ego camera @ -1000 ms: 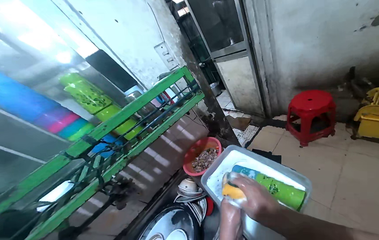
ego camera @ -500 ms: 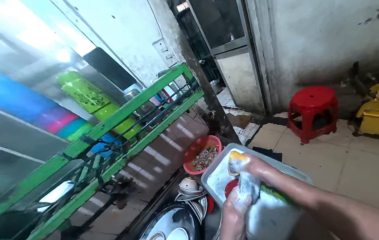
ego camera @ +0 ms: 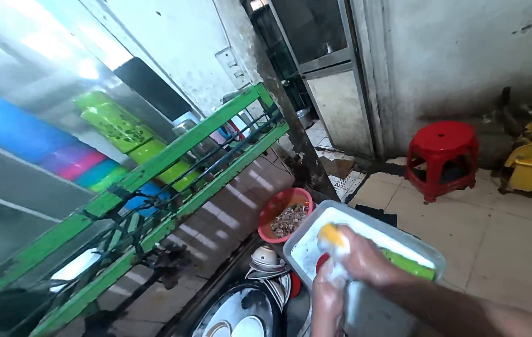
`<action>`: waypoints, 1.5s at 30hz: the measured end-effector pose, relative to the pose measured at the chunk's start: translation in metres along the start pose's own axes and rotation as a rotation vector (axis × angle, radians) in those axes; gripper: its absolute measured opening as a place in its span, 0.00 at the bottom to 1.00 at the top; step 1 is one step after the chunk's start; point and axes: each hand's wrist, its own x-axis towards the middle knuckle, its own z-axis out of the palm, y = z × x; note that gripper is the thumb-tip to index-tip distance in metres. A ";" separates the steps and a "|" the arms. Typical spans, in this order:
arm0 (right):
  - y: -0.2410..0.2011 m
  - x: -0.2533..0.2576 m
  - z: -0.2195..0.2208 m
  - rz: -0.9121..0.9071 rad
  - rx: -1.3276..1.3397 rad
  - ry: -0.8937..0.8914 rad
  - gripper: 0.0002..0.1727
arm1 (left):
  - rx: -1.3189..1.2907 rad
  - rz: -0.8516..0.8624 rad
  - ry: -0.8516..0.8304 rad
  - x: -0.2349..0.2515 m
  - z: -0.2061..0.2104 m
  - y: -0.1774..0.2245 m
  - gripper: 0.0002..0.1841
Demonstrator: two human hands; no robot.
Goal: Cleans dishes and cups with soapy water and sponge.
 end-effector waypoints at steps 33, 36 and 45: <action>0.013 -0.016 0.019 -0.178 -0.067 0.081 0.29 | -0.061 -0.039 0.073 0.002 0.002 -0.001 0.14; 0.019 -0.001 0.006 -0.038 0.230 0.001 0.31 | -0.035 0.036 -0.048 -0.003 -0.011 -0.008 0.18; -0.016 -0.003 -0.010 -0.205 -0.206 -0.129 0.26 | -0.124 -0.183 -0.190 0.000 -0.016 0.019 0.13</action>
